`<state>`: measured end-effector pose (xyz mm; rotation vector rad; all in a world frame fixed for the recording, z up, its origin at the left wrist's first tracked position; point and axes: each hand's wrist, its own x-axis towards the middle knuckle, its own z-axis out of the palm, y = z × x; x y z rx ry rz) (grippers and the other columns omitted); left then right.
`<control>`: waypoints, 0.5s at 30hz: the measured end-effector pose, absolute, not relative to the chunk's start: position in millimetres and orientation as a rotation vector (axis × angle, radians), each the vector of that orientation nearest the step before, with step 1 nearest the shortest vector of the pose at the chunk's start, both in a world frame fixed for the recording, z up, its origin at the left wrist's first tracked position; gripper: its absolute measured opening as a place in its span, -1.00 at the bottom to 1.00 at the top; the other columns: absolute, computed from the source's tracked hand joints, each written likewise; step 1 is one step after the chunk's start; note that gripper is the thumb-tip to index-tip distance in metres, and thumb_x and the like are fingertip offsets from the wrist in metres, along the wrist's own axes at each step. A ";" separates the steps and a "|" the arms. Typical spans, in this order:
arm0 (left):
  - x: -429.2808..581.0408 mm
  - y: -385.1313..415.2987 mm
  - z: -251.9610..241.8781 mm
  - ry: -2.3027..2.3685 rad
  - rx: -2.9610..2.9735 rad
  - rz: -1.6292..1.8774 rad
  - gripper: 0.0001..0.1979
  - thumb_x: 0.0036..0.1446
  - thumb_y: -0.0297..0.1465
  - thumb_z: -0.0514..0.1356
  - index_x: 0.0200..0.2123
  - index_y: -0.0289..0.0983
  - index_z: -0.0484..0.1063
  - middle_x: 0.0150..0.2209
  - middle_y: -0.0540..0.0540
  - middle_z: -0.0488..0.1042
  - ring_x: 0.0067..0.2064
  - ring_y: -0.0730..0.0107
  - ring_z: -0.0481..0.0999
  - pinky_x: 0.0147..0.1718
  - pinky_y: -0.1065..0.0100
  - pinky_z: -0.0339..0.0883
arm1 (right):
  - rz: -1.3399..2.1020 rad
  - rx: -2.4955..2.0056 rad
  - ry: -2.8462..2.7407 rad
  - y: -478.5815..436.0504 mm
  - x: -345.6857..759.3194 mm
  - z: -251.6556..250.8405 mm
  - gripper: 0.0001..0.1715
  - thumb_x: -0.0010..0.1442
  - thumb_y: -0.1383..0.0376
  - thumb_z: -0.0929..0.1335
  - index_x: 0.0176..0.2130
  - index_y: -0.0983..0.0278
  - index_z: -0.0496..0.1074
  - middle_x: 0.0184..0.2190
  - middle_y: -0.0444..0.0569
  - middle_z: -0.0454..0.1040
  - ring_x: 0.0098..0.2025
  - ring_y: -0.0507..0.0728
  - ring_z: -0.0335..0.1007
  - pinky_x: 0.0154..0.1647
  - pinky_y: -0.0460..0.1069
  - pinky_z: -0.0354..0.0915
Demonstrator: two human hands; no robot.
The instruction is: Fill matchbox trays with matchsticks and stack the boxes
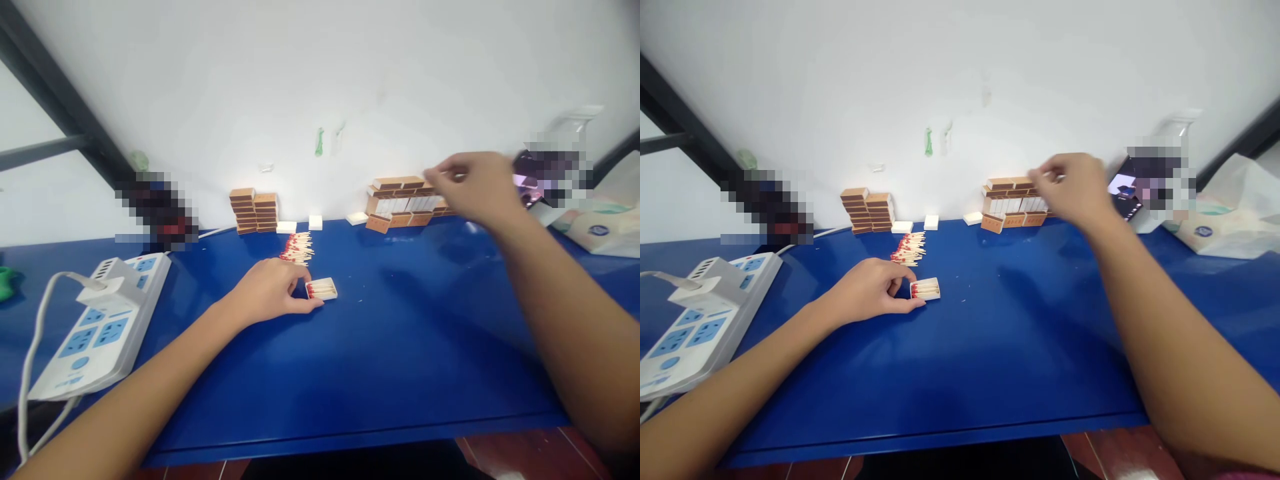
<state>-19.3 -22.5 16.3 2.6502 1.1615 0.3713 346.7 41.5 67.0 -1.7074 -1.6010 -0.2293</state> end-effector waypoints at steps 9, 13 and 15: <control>-20.8 -21.0 13.5 1.148 2.715 0.610 -0.67 0.19 -0.08 0.32 -0.18 -0.21 0.57 -0.40 0.04 0.55 -0.44 0.46 0.45 -0.45 0.38 0.18 | 0.014 -2.188 -1.128 77.1 434.5 18.6 -0.70 0.29 0.27 0.39 -0.05 0.41 0.57 -0.58 0.03 0.48 -0.44 0.18 0.39 -0.29 0.06 0.20; -21.1 -21.6 13.4 1.113 2.789 0.638 -0.67 0.21 -0.08 0.31 -0.18 -0.22 0.56 -0.41 0.04 0.52 -0.44 0.45 0.45 -0.44 0.37 0.20 | -0.014 -2.243 -1.165 95.8 440.8 2.6 -0.73 0.28 0.31 0.39 -0.09 0.45 0.56 -0.68 0.00 0.37 -0.40 0.25 0.35 -0.27 0.09 0.14; -20.9 -22.1 13.7 1.104 2.803 0.639 -0.68 0.21 -0.09 0.31 -0.19 -0.23 0.55 -0.42 0.04 0.51 -0.44 0.44 0.45 -0.44 0.37 0.21 | -0.043 -2.221 -1.213 102.7 445.5 -5.4 -0.81 0.28 0.35 0.36 -0.25 0.42 0.57 -0.69 0.03 0.36 -0.44 0.25 0.31 -0.29 0.10 0.12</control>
